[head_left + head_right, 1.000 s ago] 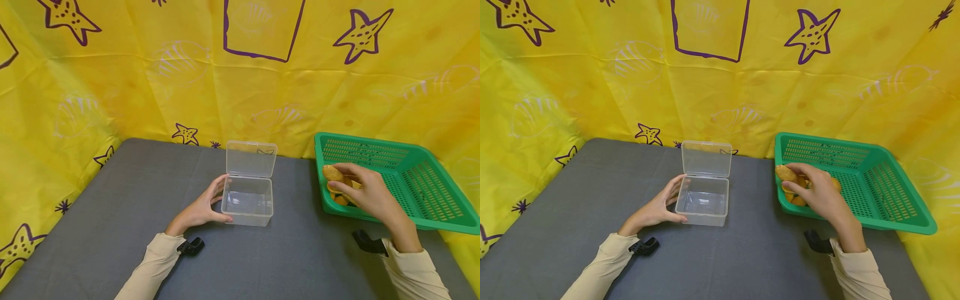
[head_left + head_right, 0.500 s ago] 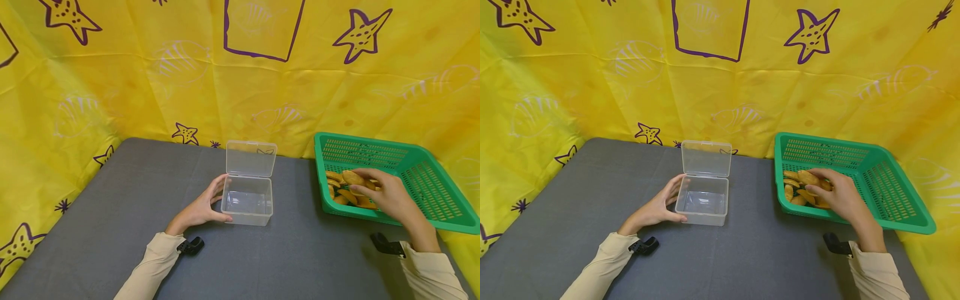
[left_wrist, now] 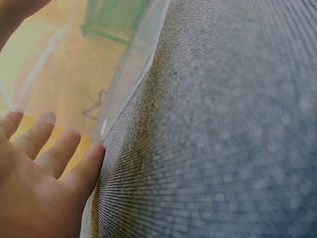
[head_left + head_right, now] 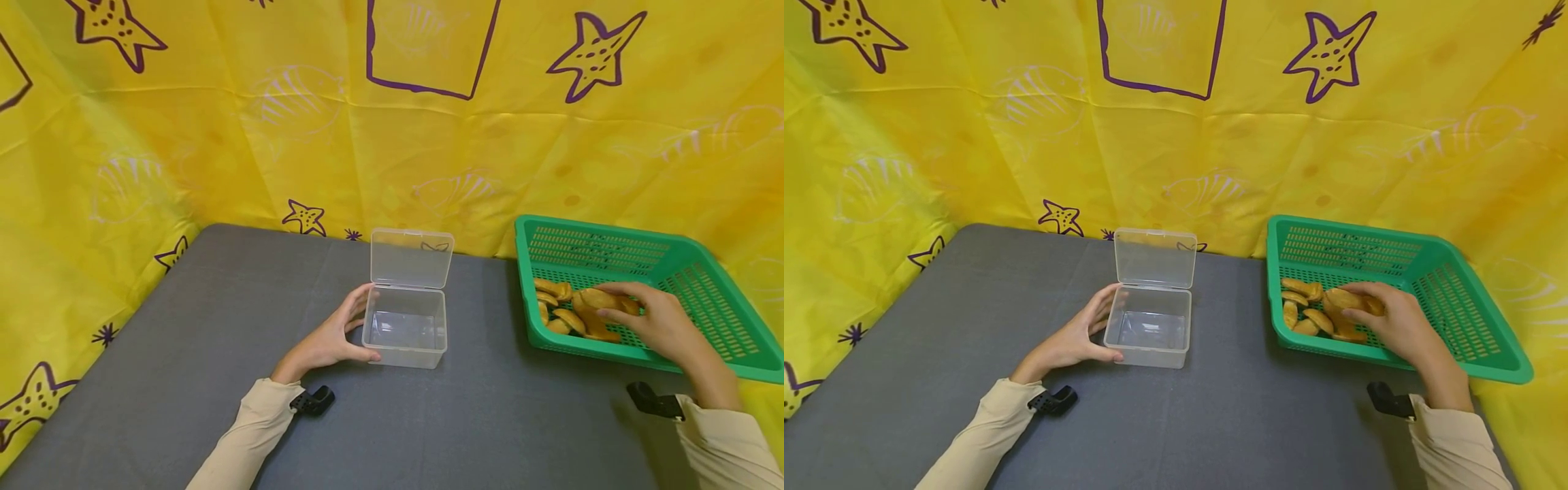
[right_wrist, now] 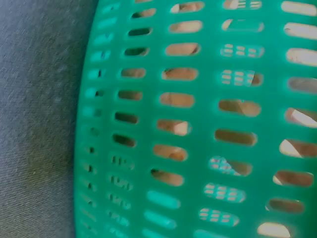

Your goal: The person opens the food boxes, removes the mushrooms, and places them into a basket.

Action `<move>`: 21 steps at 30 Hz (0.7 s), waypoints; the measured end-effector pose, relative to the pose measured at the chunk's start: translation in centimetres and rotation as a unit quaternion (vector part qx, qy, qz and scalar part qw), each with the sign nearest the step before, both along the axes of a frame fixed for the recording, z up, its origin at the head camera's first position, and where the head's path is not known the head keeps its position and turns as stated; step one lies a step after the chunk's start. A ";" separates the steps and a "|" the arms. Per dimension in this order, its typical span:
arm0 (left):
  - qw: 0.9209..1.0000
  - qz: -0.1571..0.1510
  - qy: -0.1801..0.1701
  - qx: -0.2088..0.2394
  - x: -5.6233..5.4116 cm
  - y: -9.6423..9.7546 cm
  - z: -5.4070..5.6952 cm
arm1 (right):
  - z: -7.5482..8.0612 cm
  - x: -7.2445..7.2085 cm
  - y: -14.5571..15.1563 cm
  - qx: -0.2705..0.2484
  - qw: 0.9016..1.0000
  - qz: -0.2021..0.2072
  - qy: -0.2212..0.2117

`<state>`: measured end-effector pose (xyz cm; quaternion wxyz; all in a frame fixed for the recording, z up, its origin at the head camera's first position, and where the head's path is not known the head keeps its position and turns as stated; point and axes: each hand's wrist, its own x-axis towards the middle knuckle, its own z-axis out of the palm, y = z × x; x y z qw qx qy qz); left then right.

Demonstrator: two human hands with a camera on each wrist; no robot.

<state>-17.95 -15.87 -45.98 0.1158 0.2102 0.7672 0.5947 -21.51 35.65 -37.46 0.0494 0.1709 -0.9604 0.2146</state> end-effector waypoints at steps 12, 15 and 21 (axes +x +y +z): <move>1.000 0.000 -0.002 -0.003 -0.1 0.0 -0.1 | -1.2 -0.4 1.2 0.017 0.999 0.000 -0.038; 1.000 0.000 -0.002 -0.003 0.0 0.0 -0.1 | -1.2 -0.5 1.1 0.026 0.998 -0.002 -0.058; 1.000 -0.001 0.000 -0.003 0.0 0.0 0.0 | -1.2 -0.6 1.1 0.034 0.995 -0.006 -0.099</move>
